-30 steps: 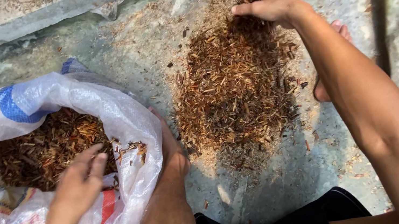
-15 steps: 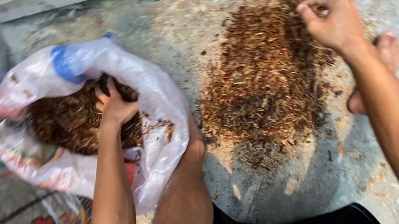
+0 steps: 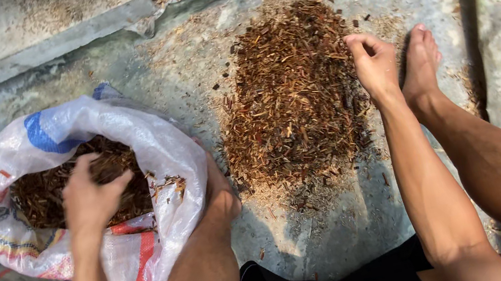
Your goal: The person sits on a concrete floor and repeatedly scoops wood chips from a plastic sack, then mixes them with sawdust on the floor using both hands. The person continues to transfer and mix the materials in a repetitive cycle.
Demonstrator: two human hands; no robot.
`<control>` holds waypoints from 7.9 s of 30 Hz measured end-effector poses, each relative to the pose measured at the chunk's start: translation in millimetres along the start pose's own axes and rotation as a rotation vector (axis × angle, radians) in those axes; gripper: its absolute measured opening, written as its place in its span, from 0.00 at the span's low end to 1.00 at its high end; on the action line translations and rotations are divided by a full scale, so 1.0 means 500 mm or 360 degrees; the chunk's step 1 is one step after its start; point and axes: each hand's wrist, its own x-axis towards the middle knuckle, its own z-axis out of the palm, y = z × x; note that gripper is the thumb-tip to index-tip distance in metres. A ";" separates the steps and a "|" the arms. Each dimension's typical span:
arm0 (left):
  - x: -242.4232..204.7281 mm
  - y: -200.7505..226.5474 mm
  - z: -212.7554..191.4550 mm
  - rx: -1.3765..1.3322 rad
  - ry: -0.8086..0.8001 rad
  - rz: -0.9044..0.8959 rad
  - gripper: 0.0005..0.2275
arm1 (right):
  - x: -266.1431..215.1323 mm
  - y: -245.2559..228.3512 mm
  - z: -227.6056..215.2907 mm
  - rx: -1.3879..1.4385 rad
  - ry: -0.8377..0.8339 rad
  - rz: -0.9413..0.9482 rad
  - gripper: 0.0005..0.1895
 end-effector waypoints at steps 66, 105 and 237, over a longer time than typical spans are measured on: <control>-0.138 0.257 0.542 -0.0912 -0.0420 -0.0591 0.45 | -0.374 0.197 0.048 -0.0324 0.0482 0.0603 0.26; -0.143 0.395 0.387 -0.1126 -0.0628 0.0386 0.31 | -0.292 -0.107 0.045 -0.0396 -0.0581 0.0165 0.43; -0.140 0.387 0.451 -0.1478 -0.0467 0.0148 0.51 | -0.244 -0.090 0.087 0.0116 -0.0092 0.0194 0.30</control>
